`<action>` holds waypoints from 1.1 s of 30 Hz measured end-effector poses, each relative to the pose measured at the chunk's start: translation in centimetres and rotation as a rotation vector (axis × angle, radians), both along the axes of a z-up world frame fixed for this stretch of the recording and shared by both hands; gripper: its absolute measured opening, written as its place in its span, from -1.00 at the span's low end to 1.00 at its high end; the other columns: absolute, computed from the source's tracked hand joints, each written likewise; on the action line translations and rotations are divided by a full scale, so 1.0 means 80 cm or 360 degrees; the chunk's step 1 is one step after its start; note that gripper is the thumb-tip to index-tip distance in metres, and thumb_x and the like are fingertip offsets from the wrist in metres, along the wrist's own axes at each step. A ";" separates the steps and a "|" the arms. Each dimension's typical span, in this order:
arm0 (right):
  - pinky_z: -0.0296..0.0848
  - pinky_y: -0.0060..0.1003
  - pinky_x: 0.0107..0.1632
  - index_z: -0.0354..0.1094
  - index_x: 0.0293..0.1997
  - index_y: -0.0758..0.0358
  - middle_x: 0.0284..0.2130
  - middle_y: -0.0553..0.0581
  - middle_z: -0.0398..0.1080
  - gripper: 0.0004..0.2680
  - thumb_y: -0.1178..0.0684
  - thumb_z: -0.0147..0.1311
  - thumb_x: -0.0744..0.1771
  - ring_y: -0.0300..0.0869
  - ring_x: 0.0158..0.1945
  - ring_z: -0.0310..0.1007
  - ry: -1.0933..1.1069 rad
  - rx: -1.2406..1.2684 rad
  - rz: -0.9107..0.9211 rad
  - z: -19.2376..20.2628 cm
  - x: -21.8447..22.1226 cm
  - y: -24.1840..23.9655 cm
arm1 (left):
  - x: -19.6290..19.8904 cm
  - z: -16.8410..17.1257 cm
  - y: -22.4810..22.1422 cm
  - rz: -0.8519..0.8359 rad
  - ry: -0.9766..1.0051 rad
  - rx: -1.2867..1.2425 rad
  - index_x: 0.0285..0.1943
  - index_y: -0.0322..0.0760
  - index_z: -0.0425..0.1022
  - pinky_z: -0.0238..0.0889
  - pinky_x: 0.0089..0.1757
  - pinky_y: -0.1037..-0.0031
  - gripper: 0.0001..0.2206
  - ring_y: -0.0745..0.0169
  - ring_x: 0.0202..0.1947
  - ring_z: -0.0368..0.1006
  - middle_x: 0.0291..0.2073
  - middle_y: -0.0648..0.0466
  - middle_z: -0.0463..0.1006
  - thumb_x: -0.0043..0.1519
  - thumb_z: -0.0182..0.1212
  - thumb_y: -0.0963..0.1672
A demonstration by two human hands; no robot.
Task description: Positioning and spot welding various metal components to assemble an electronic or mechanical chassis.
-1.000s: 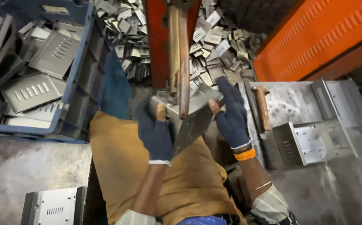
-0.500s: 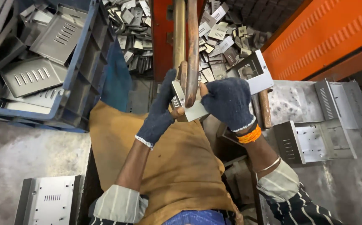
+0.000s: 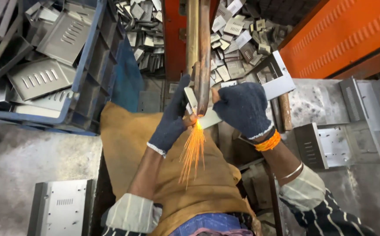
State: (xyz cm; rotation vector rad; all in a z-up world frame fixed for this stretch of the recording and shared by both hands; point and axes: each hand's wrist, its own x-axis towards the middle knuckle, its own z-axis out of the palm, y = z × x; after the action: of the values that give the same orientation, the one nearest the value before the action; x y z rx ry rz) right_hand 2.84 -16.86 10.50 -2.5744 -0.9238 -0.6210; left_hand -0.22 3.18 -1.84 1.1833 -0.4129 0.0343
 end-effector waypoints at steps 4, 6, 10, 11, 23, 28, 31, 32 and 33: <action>0.31 -0.02 -0.43 0.44 -0.62 0.14 -0.71 0.20 0.31 -0.77 0.01 0.23 0.30 0.09 -0.60 0.36 0.0079 0.0074 -0.0053 0.011 0.014 0.007 | 0.023 -0.003 -0.002 0.0122 -0.0072 0.0071 0.69 -0.20 -0.12 -0.20 0.52 0.29 -0.04 0.11 0.67 -0.15 0.66 0.01 -0.06 0.21 0.44 0.09; 0.29 0.00 -0.42 0.41 -0.65 0.16 -0.71 0.22 0.31 -0.82 0.01 0.26 0.20 0.10 -0.59 0.38 -0.0018 -0.0003 -0.0069 0.004 0.026 0.009 | 0.027 -0.017 0.000 0.0182 -0.0108 0.0090 0.66 -0.24 0.04 -0.03 0.49 0.29 -0.10 0.09 0.59 0.07 0.58 -0.02 0.17 0.19 0.44 0.10; 0.29 0.00 -0.43 0.41 -0.68 0.13 -0.75 0.23 0.28 -0.86 0.03 0.25 0.16 0.11 -0.61 0.35 -0.0017 -0.0047 -0.0019 0.004 0.032 0.016 | 0.056 -0.027 0.003 0.0271 -0.0196 0.0182 0.59 -0.23 0.07 0.16 0.33 0.28 -0.06 0.09 0.39 0.24 0.45 0.00 0.23 0.11 0.46 0.16; 0.31 -0.01 -0.40 0.41 -0.65 0.14 -0.73 0.21 0.29 -0.86 0.04 0.24 0.17 0.09 -0.60 0.36 -0.0031 -0.0001 -0.0005 0.003 0.034 0.014 | 0.048 -0.022 0.001 0.0291 -0.0178 0.0133 0.59 -0.24 0.07 0.21 0.26 0.26 -0.08 0.09 0.32 0.27 0.38 0.00 0.25 0.14 0.38 0.20; 0.21 0.01 -0.43 0.36 -0.65 0.20 -0.71 0.22 0.27 -0.72 0.02 0.20 0.33 0.10 -0.60 0.31 0.0092 0.0260 -0.0029 0.011 -0.098 0.020 | -0.103 -0.089 0.025 0.0556 0.0373 -0.0612 0.55 -0.39 0.14 -0.10 0.42 0.22 -0.25 0.02 0.49 0.14 0.50 -0.10 0.22 0.42 -0.22 0.23; 0.10 -0.14 -0.50 0.41 -0.60 0.32 -0.79 0.18 0.14 -0.70 0.03 0.16 0.38 -0.14 -0.72 0.14 0.0628 0.0801 -0.0414 -0.048 -0.128 0.009 | -0.125 -0.124 0.023 0.0715 0.1091 -0.1408 0.47 -0.35 0.22 -0.01 0.31 0.15 -0.31 -0.04 0.32 0.24 0.34 -0.07 0.36 0.36 -0.21 0.19; 0.22 -0.32 -0.41 0.50 -0.35 0.36 -0.53 0.01 0.40 -0.80 0.09 0.06 0.42 -0.36 -0.45 0.28 0.1253 0.2005 -0.0050 -0.109 -0.129 -0.013 | -0.122 -0.169 0.030 0.1131 0.0823 -0.0810 0.21 -0.28 0.33 0.27 0.07 0.22 -0.61 0.11 0.03 0.41 0.08 -0.08 0.46 0.38 0.01 0.05; 0.33 -0.37 -0.23 0.44 -0.16 0.36 -0.35 0.00 0.44 -0.87 0.10 0.04 0.41 -0.35 -0.29 0.36 0.1127 0.2045 -0.0010 -0.102 -0.124 -0.015 | -0.115 -0.153 0.030 0.1200 0.0666 -0.0347 0.04 -0.37 0.27 0.23 -0.01 0.29 -0.71 0.15 -0.10 0.32 -0.07 -0.11 0.37 0.38 0.04 -0.03; 0.44 -0.42 -0.05 0.39 0.03 0.36 -0.17 0.00 0.48 -0.83 0.11 0.01 0.39 -0.34 -0.12 0.44 0.1012 0.2086 0.0035 -0.095 -0.121 -0.014 | -0.113 -0.136 0.033 0.1259 0.0503 0.0122 -0.13 -0.45 0.21 0.18 -0.09 0.35 -0.77 0.18 -0.24 0.23 -0.22 -0.15 0.28 0.37 0.07 -0.11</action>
State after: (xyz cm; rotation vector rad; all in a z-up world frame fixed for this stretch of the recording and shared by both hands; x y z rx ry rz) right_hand -6.87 -18.00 2.88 -1.3807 -0.1565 -0.2019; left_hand -9.22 5.81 -12.75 1.3391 0.3512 0.5113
